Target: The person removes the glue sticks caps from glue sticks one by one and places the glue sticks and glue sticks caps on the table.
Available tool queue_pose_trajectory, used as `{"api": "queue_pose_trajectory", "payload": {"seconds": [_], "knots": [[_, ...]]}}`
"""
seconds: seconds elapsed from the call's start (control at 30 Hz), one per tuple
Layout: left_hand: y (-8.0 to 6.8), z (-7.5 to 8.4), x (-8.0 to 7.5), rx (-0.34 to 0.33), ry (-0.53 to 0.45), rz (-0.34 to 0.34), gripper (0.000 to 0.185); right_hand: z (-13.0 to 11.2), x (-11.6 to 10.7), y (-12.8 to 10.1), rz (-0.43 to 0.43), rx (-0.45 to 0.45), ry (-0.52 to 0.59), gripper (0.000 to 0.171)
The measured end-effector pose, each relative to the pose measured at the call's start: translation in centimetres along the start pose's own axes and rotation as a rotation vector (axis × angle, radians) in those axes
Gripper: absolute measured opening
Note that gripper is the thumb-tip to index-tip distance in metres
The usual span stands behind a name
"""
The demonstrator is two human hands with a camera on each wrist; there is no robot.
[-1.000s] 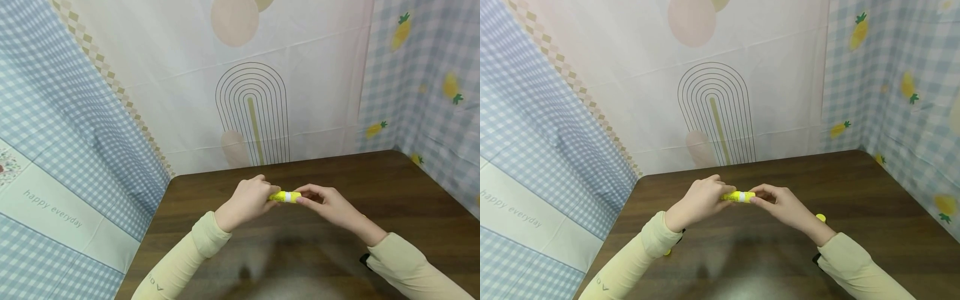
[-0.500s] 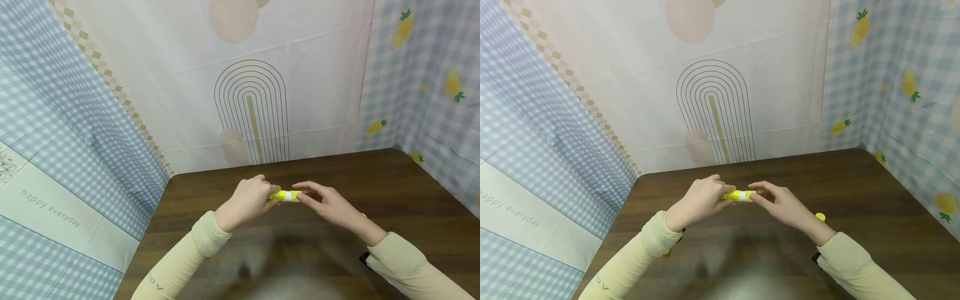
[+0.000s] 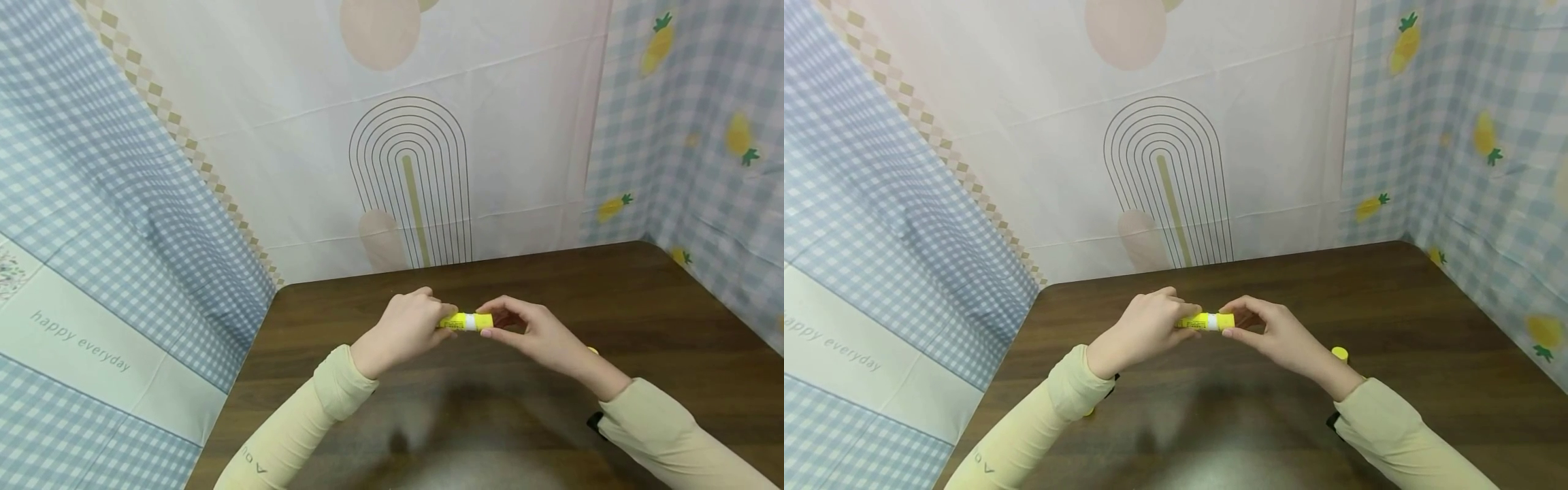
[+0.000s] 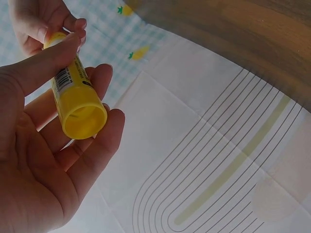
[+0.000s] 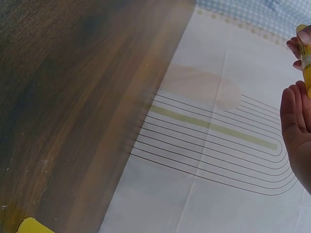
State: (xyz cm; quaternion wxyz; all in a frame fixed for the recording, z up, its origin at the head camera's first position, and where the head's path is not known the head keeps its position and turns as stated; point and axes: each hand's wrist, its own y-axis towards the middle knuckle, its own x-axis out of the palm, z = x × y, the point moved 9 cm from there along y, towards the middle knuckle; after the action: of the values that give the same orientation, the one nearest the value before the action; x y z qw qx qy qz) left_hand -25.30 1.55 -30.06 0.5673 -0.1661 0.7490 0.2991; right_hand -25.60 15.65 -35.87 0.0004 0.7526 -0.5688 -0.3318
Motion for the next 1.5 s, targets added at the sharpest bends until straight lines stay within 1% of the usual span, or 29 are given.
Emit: {"api": "queue_pose_trajectory", "payload": {"seconds": [0.23,0.37,0.47,0.63,0.8,1.0,1.07,1.17,1.37,1.5], "knots": [[-0.1,-0.1,0.1,-0.007,0.006,-0.011,0.019,0.0,-0.3,-0.2,0.02,-0.037,-0.027,0.027],[-0.3,-0.4,0.1,-0.022,0.008,-0.007,0.017,0.6,-1.1,-0.4,0.042,-0.035,-0.063,0.027],[-0.5,-0.6,0.0,-0.027,0.004,0.001,0.017,1.1,-2.2,-0.8,0.067,-0.023,-0.12,0.027],[-0.7,-0.9,-0.2,-0.032,0.0,0.003,0.016,1.9,-4.9,-1.5,0.112,0.014,-0.238,0.026],[-0.9,-1.3,-0.3,-0.046,0.0,0.001,0.017,2.6,-7.2,-2.0,0.106,0.058,-0.327,0.027],[-1.0,-1.4,-0.3,-0.047,-0.003,-0.001,0.017,3.0,-8.6,-2.3,0.105,0.05,-0.419,0.028],[-1.1,-1.3,-0.2,-0.046,-0.008,-0.003,0.017,3.2,-8.7,-2.4,0.098,0.041,-0.45,0.029],[-1.1,-1.3,0.0,-0.048,-0.012,-0.013,0.018,4.1,-8.4,-2.6,0.065,0.055,-0.496,0.029],[-1.4,-1.2,0.4,-0.056,-0.025,-0.025,0.019,6.5,-7.0,-3.2,-0.065,0.119,-0.587,0.032],[-1.5,-1.2,0.5,-0.053,-0.025,-0.021,0.018,7.8,-5.9,-3.8,-0.143,0.136,-0.627,0.029]]}}
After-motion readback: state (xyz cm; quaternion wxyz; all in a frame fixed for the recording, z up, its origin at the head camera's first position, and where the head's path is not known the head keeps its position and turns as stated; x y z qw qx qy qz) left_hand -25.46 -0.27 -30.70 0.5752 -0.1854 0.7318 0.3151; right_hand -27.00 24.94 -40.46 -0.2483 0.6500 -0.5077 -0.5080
